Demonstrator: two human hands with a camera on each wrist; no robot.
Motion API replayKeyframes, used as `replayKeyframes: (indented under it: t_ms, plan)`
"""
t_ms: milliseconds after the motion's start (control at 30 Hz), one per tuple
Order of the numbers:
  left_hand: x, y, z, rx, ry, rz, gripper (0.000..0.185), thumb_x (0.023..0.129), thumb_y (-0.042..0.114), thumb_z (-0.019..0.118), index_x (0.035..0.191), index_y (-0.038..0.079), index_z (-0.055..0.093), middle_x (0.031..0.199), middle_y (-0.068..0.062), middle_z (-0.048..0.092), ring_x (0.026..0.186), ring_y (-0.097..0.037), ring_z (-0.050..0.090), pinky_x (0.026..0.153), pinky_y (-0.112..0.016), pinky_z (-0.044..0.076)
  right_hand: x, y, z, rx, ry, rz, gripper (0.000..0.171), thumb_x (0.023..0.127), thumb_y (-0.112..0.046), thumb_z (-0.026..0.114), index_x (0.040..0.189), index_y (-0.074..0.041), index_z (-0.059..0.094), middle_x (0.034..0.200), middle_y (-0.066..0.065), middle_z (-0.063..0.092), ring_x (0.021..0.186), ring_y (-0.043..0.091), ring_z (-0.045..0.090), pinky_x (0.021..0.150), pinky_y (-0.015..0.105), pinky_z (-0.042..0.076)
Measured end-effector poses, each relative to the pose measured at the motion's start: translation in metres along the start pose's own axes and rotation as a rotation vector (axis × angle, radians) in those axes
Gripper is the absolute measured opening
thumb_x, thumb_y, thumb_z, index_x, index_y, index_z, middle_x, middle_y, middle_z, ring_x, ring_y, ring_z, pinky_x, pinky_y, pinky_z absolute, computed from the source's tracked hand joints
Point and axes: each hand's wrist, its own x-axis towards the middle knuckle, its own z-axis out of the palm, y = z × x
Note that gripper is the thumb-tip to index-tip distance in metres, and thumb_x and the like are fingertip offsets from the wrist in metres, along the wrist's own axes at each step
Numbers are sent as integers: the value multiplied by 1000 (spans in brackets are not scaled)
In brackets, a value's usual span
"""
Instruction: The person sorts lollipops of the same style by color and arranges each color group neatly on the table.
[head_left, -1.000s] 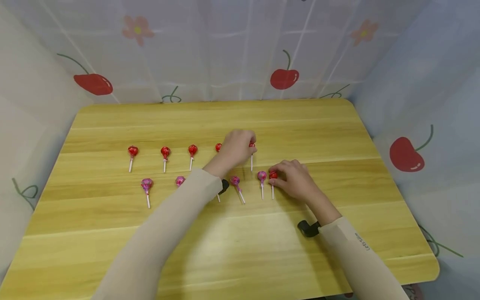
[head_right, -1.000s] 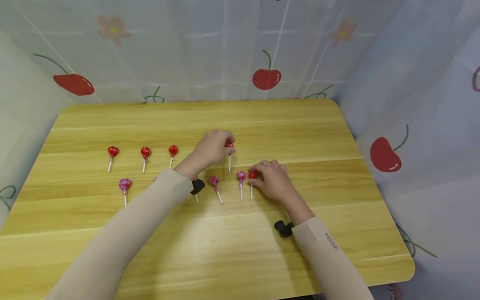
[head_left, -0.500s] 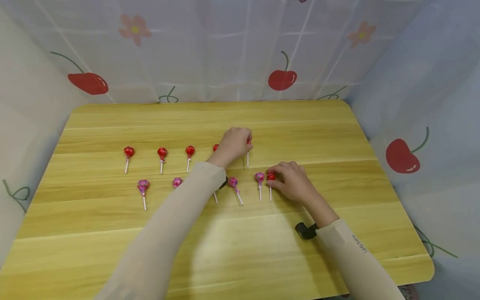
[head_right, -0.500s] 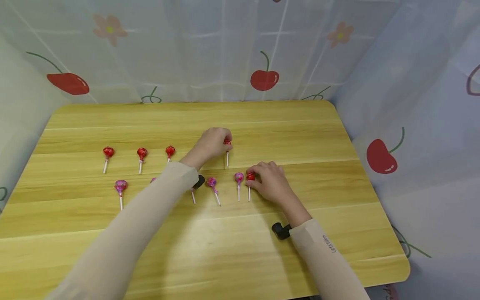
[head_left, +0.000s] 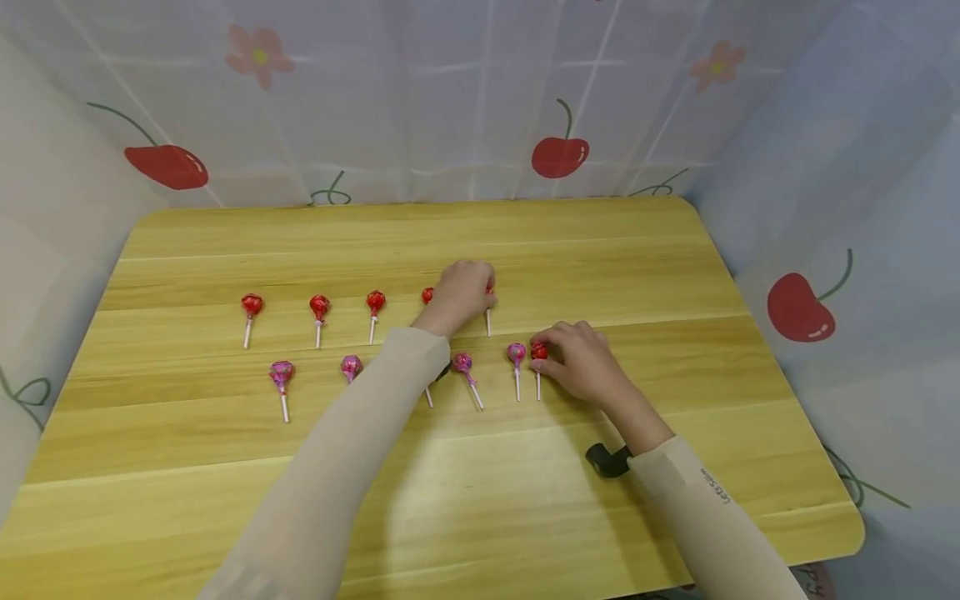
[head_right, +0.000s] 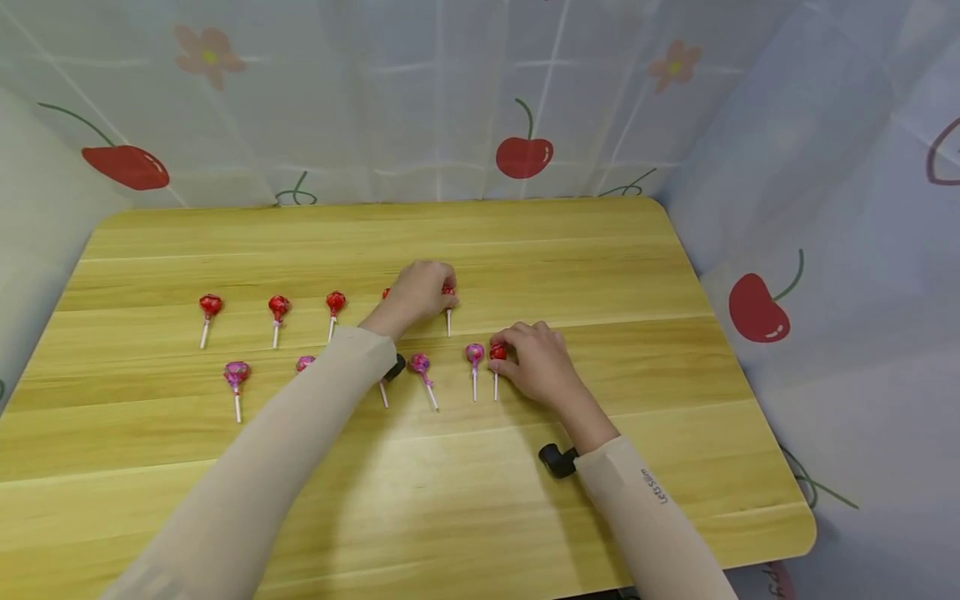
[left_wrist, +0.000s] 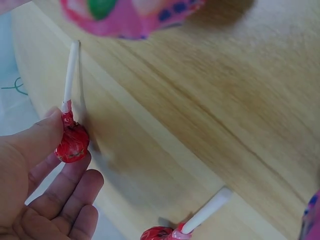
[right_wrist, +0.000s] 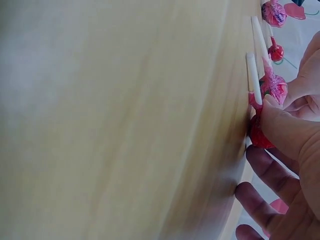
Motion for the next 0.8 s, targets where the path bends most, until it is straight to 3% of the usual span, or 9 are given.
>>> replayKeyframes:
  t_ms: [267,533,800]
  plan:
    - [1,2,1,40,1,-20,16,91,23,74,90,9,68,92,-3,71,88,-21,61,85,-36,49,2,-2,-1,-18,-11,0,35,91,-36,72,120,-17,70,116,1,69,107,28,54,94,50,37]
    - [2,1,4,0,27,-27,15,89,22,76,93,8,70,93,-3,71,86,-19,60,85,-36,50,3,1,-7,-22,-9,-21,31,90,-35,73,116,-17,71,116,1,71,105,27,53,95,49,38]
    - [3,1,9,11,22,-12,13,89,20,75,86,9,69,87,-2,68,82,-18,56,79,-34,49,15,7,-35,4,5,8,28,91,-29,72,115,-14,71,113,4,70,109,31,52,95,53,35]
